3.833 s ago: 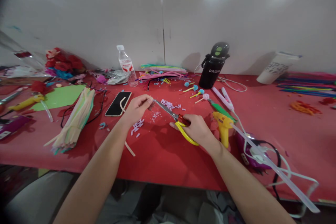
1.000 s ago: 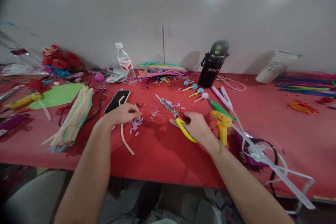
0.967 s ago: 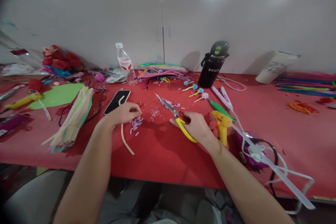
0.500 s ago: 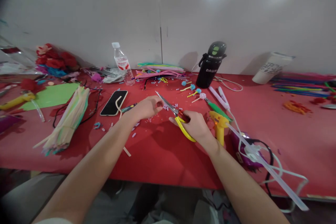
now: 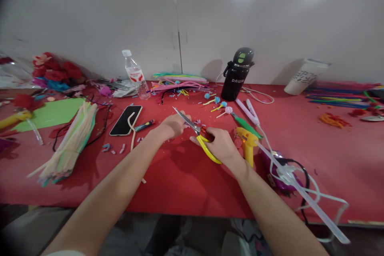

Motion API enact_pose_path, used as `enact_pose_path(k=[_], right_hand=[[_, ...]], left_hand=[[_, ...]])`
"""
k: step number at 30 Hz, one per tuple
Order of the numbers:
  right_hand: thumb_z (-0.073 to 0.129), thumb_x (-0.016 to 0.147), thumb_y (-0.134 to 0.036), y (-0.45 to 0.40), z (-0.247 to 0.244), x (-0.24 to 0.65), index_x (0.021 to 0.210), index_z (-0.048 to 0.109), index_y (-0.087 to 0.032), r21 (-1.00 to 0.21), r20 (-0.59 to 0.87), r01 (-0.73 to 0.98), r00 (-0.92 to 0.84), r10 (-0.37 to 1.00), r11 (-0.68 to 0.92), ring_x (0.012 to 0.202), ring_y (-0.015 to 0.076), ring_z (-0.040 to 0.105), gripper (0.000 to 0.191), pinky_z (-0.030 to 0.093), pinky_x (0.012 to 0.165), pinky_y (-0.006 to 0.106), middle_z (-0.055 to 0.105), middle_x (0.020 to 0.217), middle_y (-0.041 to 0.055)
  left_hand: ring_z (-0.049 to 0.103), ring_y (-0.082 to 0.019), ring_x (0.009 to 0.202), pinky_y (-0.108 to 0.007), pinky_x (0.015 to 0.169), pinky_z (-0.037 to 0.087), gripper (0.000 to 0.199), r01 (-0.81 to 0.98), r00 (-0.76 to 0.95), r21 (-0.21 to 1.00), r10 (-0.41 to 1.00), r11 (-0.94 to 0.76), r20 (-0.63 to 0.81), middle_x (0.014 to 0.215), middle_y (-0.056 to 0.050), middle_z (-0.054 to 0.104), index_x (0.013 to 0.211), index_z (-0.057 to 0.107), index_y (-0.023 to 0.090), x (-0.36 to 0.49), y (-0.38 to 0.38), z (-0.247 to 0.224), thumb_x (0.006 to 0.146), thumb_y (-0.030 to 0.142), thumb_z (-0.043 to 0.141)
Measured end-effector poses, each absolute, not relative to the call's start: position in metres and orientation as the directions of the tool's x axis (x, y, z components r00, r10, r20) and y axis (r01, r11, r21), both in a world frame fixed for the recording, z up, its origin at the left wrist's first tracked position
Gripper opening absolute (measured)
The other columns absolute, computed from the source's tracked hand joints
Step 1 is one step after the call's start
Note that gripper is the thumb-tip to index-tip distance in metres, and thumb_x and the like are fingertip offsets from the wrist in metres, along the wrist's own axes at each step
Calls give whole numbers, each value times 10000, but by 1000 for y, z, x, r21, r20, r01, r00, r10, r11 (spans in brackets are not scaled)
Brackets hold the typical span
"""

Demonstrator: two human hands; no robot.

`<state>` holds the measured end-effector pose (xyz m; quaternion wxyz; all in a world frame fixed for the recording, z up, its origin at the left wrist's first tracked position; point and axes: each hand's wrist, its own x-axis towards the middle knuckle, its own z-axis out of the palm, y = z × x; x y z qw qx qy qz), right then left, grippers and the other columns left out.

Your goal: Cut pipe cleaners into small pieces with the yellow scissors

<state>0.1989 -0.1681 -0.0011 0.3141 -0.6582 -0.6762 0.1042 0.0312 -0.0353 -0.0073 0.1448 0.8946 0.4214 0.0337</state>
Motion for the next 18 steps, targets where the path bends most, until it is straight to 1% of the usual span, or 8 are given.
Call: enact_pose_path(k=[4, 7, 9, 10, 13, 15, 17, 18], right_hand=[[569, 699, -679, -167, -2, 199, 549, 310, -184, -551, 288, 827, 65, 955, 110, 537, 84, 199, 579, 179, 446, 223, 239, 549, -47], [578, 695, -672, -168, 0, 199, 546, 303, -182, -552, 287, 827, 73, 955, 103, 540, 84, 194, 581, 179, 446, 220, 236, 547, -48], [575, 700, -670, -168, 1, 199, 549, 296, -181, -567, 272, 818, 73, 959, 99, 542, 83, 198, 583, 186, 450, 214, 245, 549, -48], [574, 702, -668, -169, 2, 199, 552, 300, -181, -577, 263, 811, 74, 962, 95, 543, 83, 203, 579, 190, 452, 211, 253, 551, -48], [579, 704, -659, -170, 3, 200, 554, 298, -183, -590, 246, 802, 72, 967, 90, 542, 83, 215, 572, 190, 454, 215, 262, 552, -47], [588, 693, -662, -169, 1, 200, 551, 297, -185, -572, 246, 817, 85, 966, 74, 534, 82, 214, 577, 181, 449, 220, 261, 540, -49], [589, 687, -667, -169, 0, 200, 552, 320, -181, -556, 254, 828, 84, 963, 75, 532, 80, 215, 571, 191, 454, 219, 272, 541, -48], [585, 686, -673, -169, -1, 200, 551, 325, -181, -550, 259, 831, 82, 962, 77, 530, 79, 212, 573, 191, 454, 219, 272, 540, -48]], left_hand=[[579, -188, 768, -318, 717, 425, 141, 741, 640, 296, 767, -603, -39, 1037, -66, 551, 900, 613, 227, 32, -36, -11, 790, 229, 524], [575, -181, 772, -312, 731, 425, 114, 737, 624, 347, 781, -579, -21, 1031, -75, 554, 878, 597, 206, 29, -39, -5, 788, 235, 534], [571, -163, 755, -299, 722, 425, 111, 722, 607, 409, 795, -557, 11, 1024, -70, 567, 884, 584, 202, 20, -44, 2, 796, 243, 530], [568, -154, 732, -290, 702, 426, 107, 709, 602, 448, 798, -545, 20, 979, -66, 582, 879, 576, 195, 13, -47, 6, 803, 245, 520], [576, -134, 721, -262, 690, 431, 121, 597, 597, 602, 795, -530, 108, 837, -35, 625, 897, 554, 190, -13, -54, 16, 844, 248, 462], [596, -131, 760, -255, 711, 441, 105, 526, 563, 688, 811, -500, 159, 833, -31, 643, 884, 539, 185, -29, -57, 18, 844, 253, 471], [605, -127, 766, -253, 726, 452, 97, 488, 546, 733, 821, -474, 168, 822, -32, 650, 870, 534, 180, -40, -58, 17, 838, 256, 483], [605, -125, 765, -255, 732, 456, 96, 485, 543, 733, 821, -477, 175, 825, -33, 648, 866, 538, 179, -43, -57, 16, 833, 255, 490]])
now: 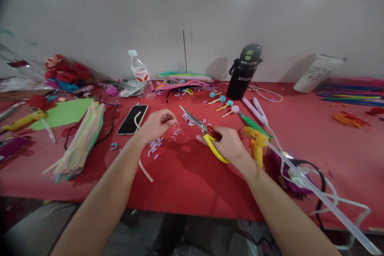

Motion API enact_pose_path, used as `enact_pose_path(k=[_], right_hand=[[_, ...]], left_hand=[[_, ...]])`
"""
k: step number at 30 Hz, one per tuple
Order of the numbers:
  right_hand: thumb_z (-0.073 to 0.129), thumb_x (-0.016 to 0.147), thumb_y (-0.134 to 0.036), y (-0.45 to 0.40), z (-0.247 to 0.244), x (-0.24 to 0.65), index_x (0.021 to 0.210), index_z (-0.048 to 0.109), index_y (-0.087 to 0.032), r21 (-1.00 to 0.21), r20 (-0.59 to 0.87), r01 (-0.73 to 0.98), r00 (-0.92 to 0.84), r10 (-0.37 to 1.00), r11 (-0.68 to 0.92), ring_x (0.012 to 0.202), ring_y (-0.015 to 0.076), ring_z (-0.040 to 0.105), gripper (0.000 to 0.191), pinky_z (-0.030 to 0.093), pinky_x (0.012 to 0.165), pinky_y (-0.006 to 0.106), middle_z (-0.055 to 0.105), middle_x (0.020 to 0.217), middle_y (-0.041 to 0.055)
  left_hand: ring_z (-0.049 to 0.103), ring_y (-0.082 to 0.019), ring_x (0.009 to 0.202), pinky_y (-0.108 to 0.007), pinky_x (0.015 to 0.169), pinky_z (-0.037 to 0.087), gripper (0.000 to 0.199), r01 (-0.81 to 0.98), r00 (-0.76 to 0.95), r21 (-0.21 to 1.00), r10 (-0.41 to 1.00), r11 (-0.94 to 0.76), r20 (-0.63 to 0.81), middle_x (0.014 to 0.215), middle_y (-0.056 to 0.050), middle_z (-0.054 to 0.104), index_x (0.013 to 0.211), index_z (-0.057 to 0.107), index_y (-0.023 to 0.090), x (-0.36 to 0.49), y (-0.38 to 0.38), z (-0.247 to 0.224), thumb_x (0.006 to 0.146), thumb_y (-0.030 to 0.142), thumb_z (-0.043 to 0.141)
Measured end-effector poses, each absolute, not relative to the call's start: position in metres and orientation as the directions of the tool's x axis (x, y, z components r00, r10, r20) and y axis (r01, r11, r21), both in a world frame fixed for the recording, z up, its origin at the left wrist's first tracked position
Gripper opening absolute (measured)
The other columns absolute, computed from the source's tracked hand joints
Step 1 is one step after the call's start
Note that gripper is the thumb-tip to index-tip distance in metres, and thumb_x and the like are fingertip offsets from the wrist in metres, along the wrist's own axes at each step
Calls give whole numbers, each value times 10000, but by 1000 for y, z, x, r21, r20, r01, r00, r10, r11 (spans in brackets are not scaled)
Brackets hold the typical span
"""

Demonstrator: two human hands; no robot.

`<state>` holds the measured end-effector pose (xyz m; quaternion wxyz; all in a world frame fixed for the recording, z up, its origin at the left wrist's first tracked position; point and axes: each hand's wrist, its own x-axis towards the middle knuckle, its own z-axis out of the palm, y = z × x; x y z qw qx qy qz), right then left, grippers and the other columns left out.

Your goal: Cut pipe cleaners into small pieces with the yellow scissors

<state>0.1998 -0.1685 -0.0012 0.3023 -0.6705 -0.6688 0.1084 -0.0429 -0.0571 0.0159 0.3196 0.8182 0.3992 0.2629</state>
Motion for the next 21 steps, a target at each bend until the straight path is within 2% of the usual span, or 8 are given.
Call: enact_pose_path(k=[4, 7, 12, 21], right_hand=[[589, 693, -656, -167, -2, 198, 545, 299, -181, -544, 261, 835, 78, 962, 80, 528, 76, 207, 576, 184, 446, 221, 246, 541, -49], [605, 693, -635, -167, -1, 198, 548, 275, -183, -545, 254, 835, 73, 964, 81, 528, 77, 200, 578, 179, 441, 225, 226, 546, -51], [592, 707, -627, -169, -1, 197, 543, 283, -184, -540, 251, 836, 53, 966, 95, 525, 78, 188, 564, 171, 436, 230, 238, 542, -48], [585, 709, -639, -169, 3, 196, 548, 281, -184, -563, 243, 820, 46, 969, 102, 533, 80, 204, 570, 183, 448, 222, 242, 540, -51]], left_hand=[[577, -133, 792, -281, 769, 453, 124, 553, 580, 595, 782, -583, 227, 917, -43, 612, 875, 594, 190, -34, -55, 8, 813, 267, 520], [569, -144, 815, -298, 800, 453, 163, 598, 623, 510, 759, -619, 190, 968, -55, 570, 912, 615, 199, -14, -55, 0, 819, 295, 520], [527, -212, 1016, -353, 914, 418, 226, 692, 612, 381, 778, -613, 141, 1056, -78, 546, 997, 604, 204, 12, -51, -12, 831, 325, 509], [516, -215, 1016, -365, 930, 404, 194, 710, 612, 331, 777, -621, 144, 1056, -87, 555, 973, 597, 185, 15, -46, -19, 839, 275, 489]])
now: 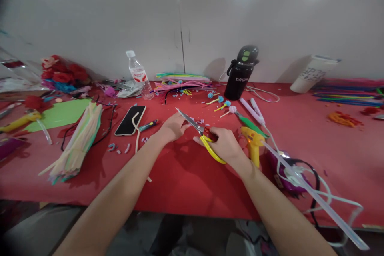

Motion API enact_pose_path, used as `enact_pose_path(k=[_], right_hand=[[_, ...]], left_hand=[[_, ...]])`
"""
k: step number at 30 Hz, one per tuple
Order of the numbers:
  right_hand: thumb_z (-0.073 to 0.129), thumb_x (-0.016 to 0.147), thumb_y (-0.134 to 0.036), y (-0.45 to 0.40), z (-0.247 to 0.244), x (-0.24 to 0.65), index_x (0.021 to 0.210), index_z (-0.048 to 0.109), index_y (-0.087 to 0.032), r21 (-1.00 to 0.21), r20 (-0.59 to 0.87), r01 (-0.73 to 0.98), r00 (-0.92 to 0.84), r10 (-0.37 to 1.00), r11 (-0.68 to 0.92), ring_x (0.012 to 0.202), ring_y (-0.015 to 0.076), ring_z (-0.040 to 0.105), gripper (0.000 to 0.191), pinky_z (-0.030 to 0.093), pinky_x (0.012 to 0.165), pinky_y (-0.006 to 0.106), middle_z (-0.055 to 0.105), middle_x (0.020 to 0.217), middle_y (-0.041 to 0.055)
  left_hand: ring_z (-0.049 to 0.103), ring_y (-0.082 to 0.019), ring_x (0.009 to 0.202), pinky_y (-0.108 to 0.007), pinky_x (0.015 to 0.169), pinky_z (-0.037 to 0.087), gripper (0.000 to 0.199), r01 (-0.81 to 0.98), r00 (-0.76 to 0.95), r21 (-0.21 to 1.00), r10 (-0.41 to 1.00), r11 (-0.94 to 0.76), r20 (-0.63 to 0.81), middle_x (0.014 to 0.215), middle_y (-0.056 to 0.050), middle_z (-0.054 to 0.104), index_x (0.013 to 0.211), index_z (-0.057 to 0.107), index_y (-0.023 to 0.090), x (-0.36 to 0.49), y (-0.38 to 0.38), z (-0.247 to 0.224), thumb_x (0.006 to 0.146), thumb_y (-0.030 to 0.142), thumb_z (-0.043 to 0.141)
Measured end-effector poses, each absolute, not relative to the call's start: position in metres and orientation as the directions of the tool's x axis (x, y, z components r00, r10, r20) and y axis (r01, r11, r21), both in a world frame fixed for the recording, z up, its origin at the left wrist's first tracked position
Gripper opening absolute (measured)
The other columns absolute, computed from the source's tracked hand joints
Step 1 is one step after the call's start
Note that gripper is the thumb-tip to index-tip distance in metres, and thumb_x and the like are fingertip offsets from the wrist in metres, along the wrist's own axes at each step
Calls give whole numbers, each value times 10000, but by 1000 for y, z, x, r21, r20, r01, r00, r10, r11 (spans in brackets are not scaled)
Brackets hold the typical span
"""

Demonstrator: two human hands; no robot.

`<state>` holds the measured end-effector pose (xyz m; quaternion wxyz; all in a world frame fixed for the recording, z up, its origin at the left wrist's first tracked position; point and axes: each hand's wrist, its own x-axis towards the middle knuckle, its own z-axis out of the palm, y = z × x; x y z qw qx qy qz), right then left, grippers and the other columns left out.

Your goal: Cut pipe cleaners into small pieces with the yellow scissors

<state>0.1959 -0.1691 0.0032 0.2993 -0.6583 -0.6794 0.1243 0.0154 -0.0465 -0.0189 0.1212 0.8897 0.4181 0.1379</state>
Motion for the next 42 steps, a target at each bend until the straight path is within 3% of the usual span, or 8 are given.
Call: enact_pose_path(k=[3, 7, 16, 21, 33, 42], right_hand=[[570, 708, -660, -168, 1, 197, 536, 295, -183, -548, 253, 831, 54, 966, 97, 530, 79, 201, 577, 180, 447, 219, 249, 535, -49], [569, 691, -680, -167, -3, 199, 530, 311, -183, -525, 257, 847, 64, 964, 84, 517, 78, 195, 584, 175, 441, 225, 261, 524, -49], [558, 689, -695, -167, -7, 197, 541, 318, -184, -530, 237, 844, 50, 970, 85, 509, 78, 220, 584, 185, 442, 223, 281, 519, -45], [607, 688, -626, -169, -3, 196, 563, 300, -190, -520, 219, 850, 30, 975, 90, 518, 79, 218, 548, 200, 446, 218, 282, 528, -53], [608, 700, -607, -169, -6, 196, 565, 344, -187, -498, 208, 864, 32, 978, 78, 501, 80, 250, 514, 204, 441, 218, 337, 509, -49], [590, 700, -627, -169, -6, 195, 557, 355, -188, -488, 242, 867, 29, 970, 96, 481, 78, 258, 518, 218, 433, 222, 354, 495, -42]], left_hand=[[535, -203, 964, -348, 892, 421, 143, 698, 602, 368, 782, -614, 162, 1028, -82, 561, 902, 593, 181, 10, -51, -12, 831, 258, 495], [568, -138, 790, -293, 771, 452, 136, 618, 557, 558, 810, -553, 187, 951, -49, 595, 906, 551, 190, -14, -61, 3, 867, 266, 444], [625, -123, 775, -268, 785, 496, 171, 287, 477, 854, 838, -434, 265, 839, -44, 662, 864, 611, 143, -50, -54, 20, 782, 292, 601], [645, -138, 774, -293, 800, 518, 250, 220, 445, 906, 864, -361, 237, 827, -58, 684, 883, 652, 132, -51, -58, 26, 753, 345, 647], [529, -78, 569, -202, 572, 442, 392, 269, 426, 899, 880, -345, 210, 678, -31, 611, 765, 587, 127, -48, -60, 27, 822, 508, 517], [539, -91, 596, -208, 586, 435, 363, 266, 430, 889, 872, -372, 235, 707, -44, 623, 789, 604, 126, -43, -67, 29, 846, 467, 493]])
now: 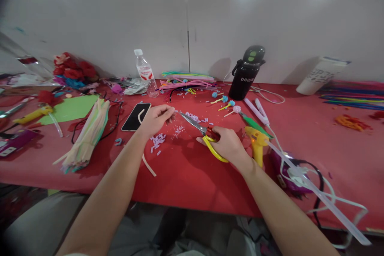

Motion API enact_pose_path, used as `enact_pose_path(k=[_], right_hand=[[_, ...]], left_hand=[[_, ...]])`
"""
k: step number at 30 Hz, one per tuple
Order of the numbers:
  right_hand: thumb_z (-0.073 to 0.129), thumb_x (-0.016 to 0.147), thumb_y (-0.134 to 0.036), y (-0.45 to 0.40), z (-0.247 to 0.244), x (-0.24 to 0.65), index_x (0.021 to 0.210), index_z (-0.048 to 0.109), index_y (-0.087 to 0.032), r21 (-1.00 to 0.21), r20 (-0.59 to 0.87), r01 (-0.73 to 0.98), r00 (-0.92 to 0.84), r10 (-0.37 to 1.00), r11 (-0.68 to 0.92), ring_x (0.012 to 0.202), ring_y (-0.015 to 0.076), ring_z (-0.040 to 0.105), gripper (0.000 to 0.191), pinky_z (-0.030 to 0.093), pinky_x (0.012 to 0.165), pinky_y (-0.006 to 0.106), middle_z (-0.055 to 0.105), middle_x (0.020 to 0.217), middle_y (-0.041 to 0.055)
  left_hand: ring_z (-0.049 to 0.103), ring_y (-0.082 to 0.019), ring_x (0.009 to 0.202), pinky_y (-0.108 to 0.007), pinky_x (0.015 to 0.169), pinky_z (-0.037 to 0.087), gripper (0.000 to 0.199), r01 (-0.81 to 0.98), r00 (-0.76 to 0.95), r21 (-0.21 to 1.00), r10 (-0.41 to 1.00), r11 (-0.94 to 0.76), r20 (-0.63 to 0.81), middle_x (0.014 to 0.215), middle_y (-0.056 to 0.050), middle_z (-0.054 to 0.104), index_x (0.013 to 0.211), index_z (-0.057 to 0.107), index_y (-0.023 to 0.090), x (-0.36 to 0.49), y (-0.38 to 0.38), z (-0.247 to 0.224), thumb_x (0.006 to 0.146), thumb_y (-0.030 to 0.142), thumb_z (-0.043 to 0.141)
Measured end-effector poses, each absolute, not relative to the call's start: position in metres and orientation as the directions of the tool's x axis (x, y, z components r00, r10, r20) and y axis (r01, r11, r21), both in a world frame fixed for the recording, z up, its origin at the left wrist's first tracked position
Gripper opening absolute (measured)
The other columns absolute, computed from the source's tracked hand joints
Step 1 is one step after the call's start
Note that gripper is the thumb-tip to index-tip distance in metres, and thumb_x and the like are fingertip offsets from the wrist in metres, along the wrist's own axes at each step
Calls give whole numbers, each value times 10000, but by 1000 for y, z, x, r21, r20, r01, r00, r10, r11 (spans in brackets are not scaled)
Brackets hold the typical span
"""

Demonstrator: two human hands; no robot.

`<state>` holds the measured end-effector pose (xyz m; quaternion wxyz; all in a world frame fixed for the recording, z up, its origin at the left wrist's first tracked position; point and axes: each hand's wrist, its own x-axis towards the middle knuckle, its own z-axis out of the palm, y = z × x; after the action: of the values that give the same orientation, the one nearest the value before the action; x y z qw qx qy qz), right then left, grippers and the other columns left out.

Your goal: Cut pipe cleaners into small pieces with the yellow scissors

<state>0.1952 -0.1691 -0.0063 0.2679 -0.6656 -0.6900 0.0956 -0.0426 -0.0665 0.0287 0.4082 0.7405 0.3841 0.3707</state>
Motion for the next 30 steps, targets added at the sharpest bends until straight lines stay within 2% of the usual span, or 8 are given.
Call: enact_pose_path(k=[6, 14, 30], right_hand=[[587, 702, -638, -169, -7, 196, 559, 357, -187, -482, 237, 870, 19, 971, 101, 487, 79, 266, 526, 213, 448, 220, 376, 490, -40], [593, 706, -611, -169, -8, 196, 549, 377, -181, -481, 247, 869, 10, 969, 114, 491, 78, 253, 505, 214, 444, 219, 352, 497, -44], [571, 698, -668, -168, -11, 197, 551, 401, -179, -466, 238, 877, 0, 971, 115, 501, 84, 243, 539, 218, 444, 223, 356, 499, -40]], left_hand=[[514, -83, 585, -205, 589, 418, 371, 277, 461, 876, 855, -394, 238, 669, -18, 583, 727, 573, 132, -42, -70, 33, 839, 478, 498], [521, -96, 609, -219, 608, 419, 421, 277, 497, 876, 839, -396, 222, 681, -38, 600, 712, 586, 123, -41, -71, 32, 859, 493, 448], [521, -87, 577, -218, 589, 420, 367, 261, 491, 907, 854, -329, 169, 646, -19, 580, 687, 569, 131, -41, -70, 32, 840, 457, 496]])
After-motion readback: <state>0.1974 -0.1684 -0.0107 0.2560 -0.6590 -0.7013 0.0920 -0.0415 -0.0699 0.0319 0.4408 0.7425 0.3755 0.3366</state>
